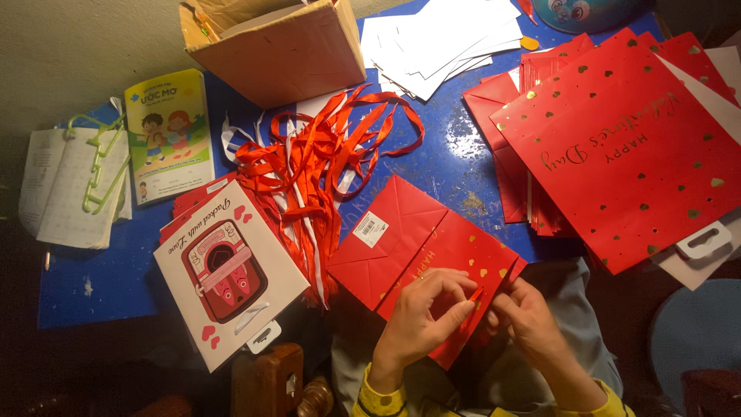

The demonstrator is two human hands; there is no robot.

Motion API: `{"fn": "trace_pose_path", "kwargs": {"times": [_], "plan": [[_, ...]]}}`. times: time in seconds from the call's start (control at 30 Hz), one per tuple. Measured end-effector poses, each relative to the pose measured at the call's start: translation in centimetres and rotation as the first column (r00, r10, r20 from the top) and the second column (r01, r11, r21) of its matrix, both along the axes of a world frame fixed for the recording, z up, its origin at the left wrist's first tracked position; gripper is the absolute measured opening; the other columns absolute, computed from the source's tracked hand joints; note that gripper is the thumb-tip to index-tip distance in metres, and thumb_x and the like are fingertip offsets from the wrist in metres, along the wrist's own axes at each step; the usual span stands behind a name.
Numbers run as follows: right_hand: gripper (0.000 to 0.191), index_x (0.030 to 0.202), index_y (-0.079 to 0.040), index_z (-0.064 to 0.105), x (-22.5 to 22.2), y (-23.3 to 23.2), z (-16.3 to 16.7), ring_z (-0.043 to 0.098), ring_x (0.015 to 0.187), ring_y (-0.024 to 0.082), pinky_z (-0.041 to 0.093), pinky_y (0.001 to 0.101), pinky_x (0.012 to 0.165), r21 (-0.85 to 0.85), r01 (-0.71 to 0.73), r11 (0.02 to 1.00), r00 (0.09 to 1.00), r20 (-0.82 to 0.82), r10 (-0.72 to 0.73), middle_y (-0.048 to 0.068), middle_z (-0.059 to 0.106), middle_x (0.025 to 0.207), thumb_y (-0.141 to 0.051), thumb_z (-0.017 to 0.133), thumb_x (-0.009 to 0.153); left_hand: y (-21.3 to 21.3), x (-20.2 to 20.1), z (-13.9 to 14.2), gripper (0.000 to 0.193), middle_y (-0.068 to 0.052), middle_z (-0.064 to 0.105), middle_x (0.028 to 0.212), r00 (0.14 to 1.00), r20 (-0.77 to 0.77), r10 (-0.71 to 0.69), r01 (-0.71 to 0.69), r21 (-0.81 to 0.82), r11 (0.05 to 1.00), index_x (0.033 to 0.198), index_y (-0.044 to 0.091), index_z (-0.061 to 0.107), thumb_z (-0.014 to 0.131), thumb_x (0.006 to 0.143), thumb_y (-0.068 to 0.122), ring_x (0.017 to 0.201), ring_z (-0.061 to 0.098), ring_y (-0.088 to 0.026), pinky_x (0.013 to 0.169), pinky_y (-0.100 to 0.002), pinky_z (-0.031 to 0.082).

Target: The person folds the top flaps of red Valentine's Day paper gift bags and threads orange ribbon handles through the bag holes, working on one bag at a time and stacking finished bags on the table.

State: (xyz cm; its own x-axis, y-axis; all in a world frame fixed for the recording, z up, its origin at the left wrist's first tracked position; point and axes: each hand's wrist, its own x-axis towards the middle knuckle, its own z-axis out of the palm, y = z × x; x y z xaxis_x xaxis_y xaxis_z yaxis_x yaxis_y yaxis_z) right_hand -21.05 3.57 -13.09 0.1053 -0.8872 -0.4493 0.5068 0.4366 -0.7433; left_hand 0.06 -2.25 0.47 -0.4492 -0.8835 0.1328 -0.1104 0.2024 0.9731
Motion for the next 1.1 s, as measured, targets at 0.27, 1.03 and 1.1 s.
{"fn": "trace_pose_path", "kwargs": {"times": [0.27,1.03,1.1], "plan": [[0.043,0.134,-0.002,0.059,0.5,-0.6,2.2,0.056,0.063,0.009,0.054,0.0325,0.063,0.013,0.036,0.999,0.999,0.000,-0.036,0.001,0.062,0.075,-0.019,0.063,0.096,-0.7,-1.5,0.7,0.032,-0.010,0.069,0.105,0.978,0.142,0.155,-0.142,-0.096,0.985,0.107,0.003,0.070,0.082,0.081,0.017,0.099,0.067,-0.027,0.086,-0.036,0.054],[0.045,0.129,0.000,0.061,1.1,-0.9,4.4,0.072,0.091,0.014,0.057,0.0307,0.076,0.021,0.076,0.997,0.997,-0.010,-0.075,0.005,0.075,0.111,-0.021,0.066,0.090,-0.8,-2.3,1.2,0.017,-0.010,0.073,0.100,0.953,0.193,0.232,-0.223,-0.070,0.972,0.100,0.005,0.073,0.076,0.086,0.014,0.095,0.070,-0.028,0.082,-0.036,0.054],[0.044,0.129,0.000,0.062,1.1,-0.9,4.0,0.068,0.084,0.011,0.055,0.0291,0.073,0.008,0.079,0.997,0.997,-0.015,-0.079,0.004,0.074,0.105,-0.021,0.067,0.091,-0.8,-2.4,1.1,0.014,-0.009,0.073,0.100,0.954,0.180,0.240,-0.230,-0.074,0.970,0.096,0.005,0.073,0.076,0.086,0.013,0.096,0.070,-0.027,0.083,-0.036,0.055]]}}
